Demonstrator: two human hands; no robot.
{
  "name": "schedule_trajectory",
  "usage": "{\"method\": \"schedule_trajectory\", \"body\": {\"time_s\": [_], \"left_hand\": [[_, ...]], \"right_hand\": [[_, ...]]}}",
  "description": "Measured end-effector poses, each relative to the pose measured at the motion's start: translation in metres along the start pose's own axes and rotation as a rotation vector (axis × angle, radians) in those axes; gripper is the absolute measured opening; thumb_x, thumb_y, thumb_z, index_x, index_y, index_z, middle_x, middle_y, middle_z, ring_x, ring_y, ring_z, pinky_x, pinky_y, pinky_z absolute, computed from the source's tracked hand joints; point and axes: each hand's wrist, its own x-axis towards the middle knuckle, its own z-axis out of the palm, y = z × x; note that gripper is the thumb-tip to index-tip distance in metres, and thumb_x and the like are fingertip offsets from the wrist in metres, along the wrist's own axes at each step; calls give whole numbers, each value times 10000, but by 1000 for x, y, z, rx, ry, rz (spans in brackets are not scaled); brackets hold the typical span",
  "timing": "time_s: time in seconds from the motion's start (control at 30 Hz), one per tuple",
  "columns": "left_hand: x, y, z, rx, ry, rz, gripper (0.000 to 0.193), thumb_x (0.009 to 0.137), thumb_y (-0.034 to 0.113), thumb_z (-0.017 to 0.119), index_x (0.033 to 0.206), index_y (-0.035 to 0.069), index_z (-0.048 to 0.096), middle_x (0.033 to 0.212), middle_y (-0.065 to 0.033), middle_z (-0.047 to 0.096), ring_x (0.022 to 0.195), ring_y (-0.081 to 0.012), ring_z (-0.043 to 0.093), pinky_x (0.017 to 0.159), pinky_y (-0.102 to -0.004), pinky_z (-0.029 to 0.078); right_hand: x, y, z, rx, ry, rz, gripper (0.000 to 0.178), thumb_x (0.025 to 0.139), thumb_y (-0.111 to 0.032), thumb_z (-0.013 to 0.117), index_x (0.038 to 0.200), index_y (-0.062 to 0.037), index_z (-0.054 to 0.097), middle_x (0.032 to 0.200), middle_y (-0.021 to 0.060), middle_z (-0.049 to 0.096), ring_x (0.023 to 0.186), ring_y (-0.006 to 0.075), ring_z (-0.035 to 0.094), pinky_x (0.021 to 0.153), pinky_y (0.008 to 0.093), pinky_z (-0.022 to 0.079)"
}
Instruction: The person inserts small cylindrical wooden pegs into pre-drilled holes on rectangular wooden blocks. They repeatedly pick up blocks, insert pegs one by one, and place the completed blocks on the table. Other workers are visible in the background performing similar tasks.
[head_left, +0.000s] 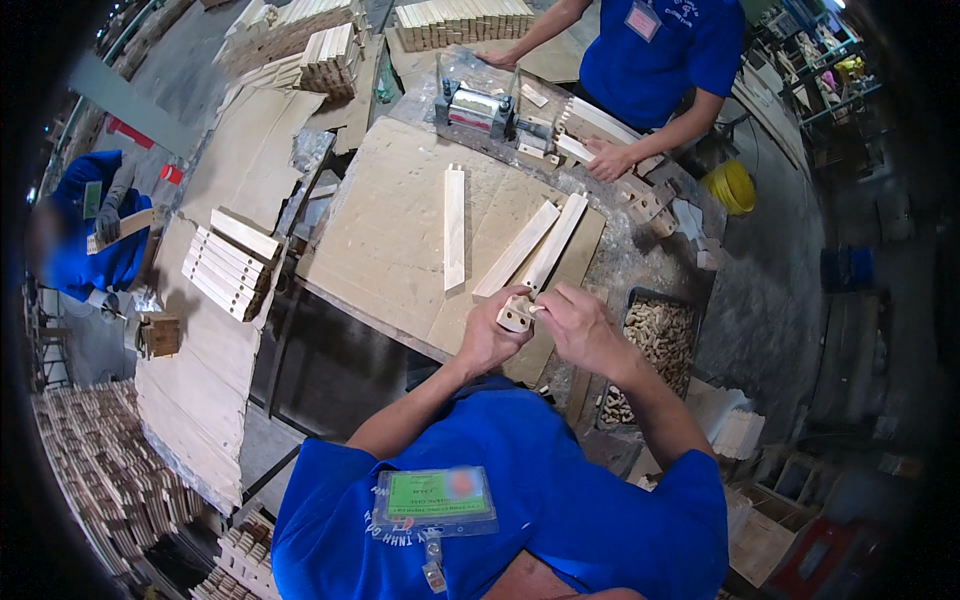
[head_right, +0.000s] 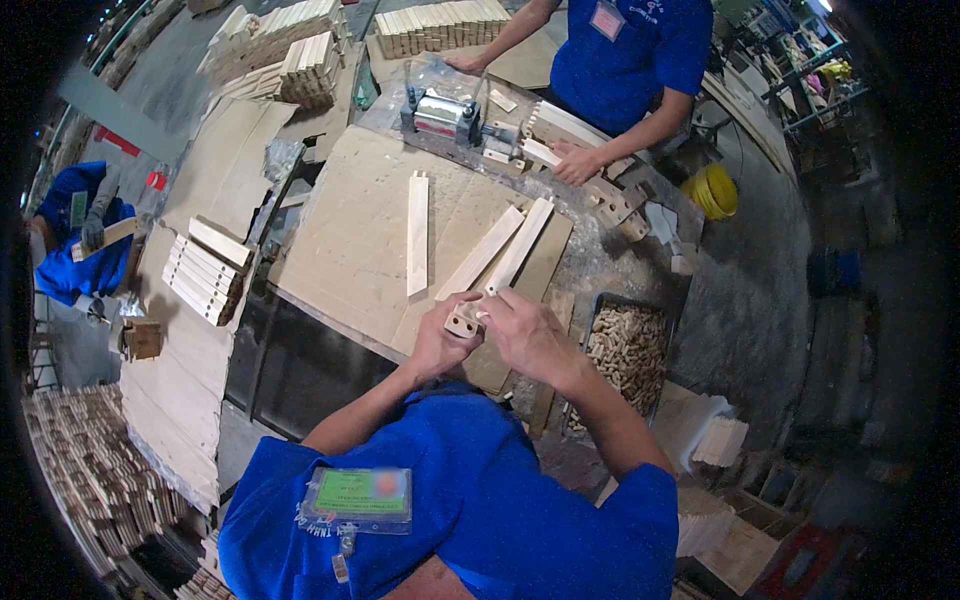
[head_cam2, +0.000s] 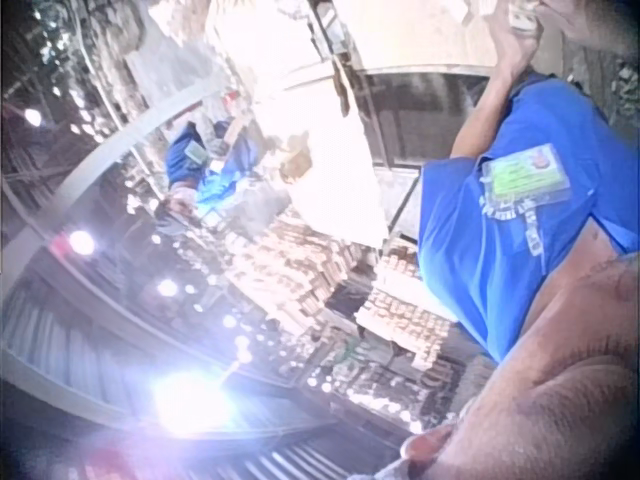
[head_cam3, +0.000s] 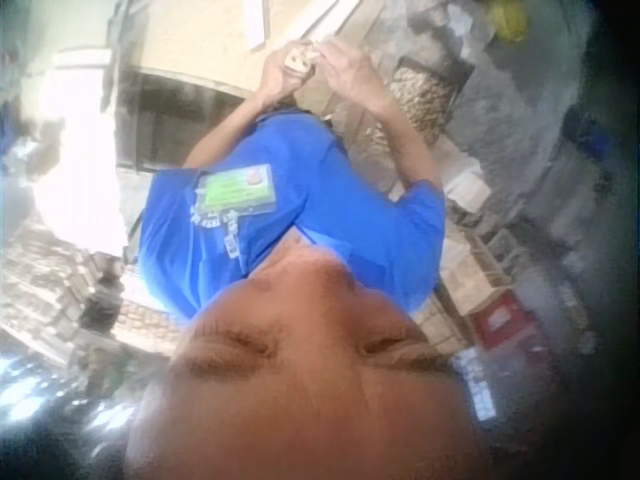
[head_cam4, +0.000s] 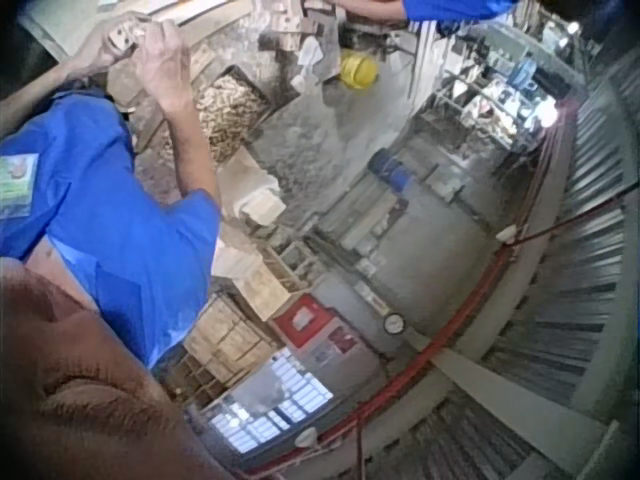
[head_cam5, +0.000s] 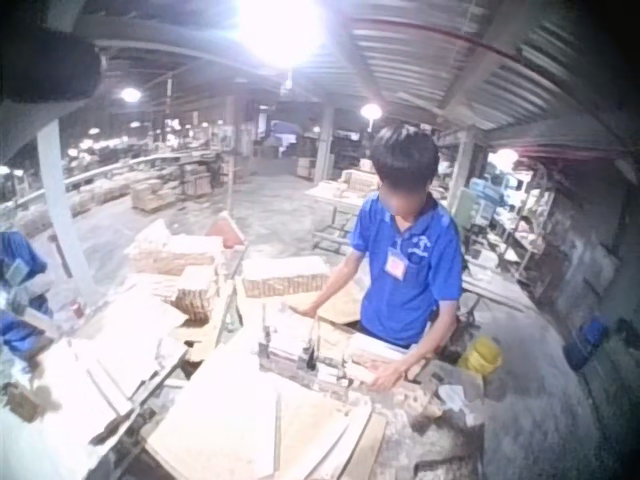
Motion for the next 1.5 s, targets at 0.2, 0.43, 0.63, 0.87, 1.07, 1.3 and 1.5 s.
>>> {"method": "schedule_trajectory", "body": {"time_s": [0.2,0.43,0.63,0.87,1.07,1.3,1.5], "left_hand": [[0,-10,9,58,-2,67,549,777,91,811,1308,42,681,1225,-202,746,1139,-372,732,985,-422,578],[1,-19,18,48,37,73,531,769,91,815,1279,31,680,1208,-214,738,1133,-406,719,990,-439,572],[6,-6,13,92,2,38,525,779,106,807,1285,45,680,1132,-201,759,1053,-397,745,917,-436,593],[6,-3,7,91,22,63,487,847,92,817,1314,82,678,970,-77,745,878,-142,700,801,-323,571],[7,0,6,50,58,30,490,849,89,817,1317,72,671,1002,-80,745,891,-138,700,814,-314,569],[15,-3,10,121,89,52,484,844,92,821,1302,65,668,1031,-91,754,933,-136,716,830,-311,570],[15,-9,7,144,108,-5,438,848,97,824,1258,58,674,1008,-80,756,910,-130,711,808,-309,569]], "right_hand": [[2,2,-5,-181,-150,-42,123,1002,-113,666,1002,-14,594,903,187,604,829,416,654,728,513,536],[-4,3,2,-138,-107,82,105,1013,-112,653,1040,-21,608,931,205,637,839,447,670,719,533,540],[-9,5,3,-6,-5,174,222,998,-131,712,1175,-7,661,910,211,686,789,405,700,702,471,564],[-95,64,68,287,344,900,506,940,-220,791,1369,-3,636,950,185,743,821,371,729,773,435,591],[-228,64,188,-141,-11,1306,865,920,-290,803,1584,36,354,1517,310,474,1395,496,503,1161,524,436],[-241,77,186,134,395,1177,674,930,-263,815,1436,5,460,1265,205,621,1125,332,632,996,444,511],[-178,10,48,449,656,715,553,1090,-248,650,1539,-32,412,1111,74,627,872,178,607,803,343,540]]}}
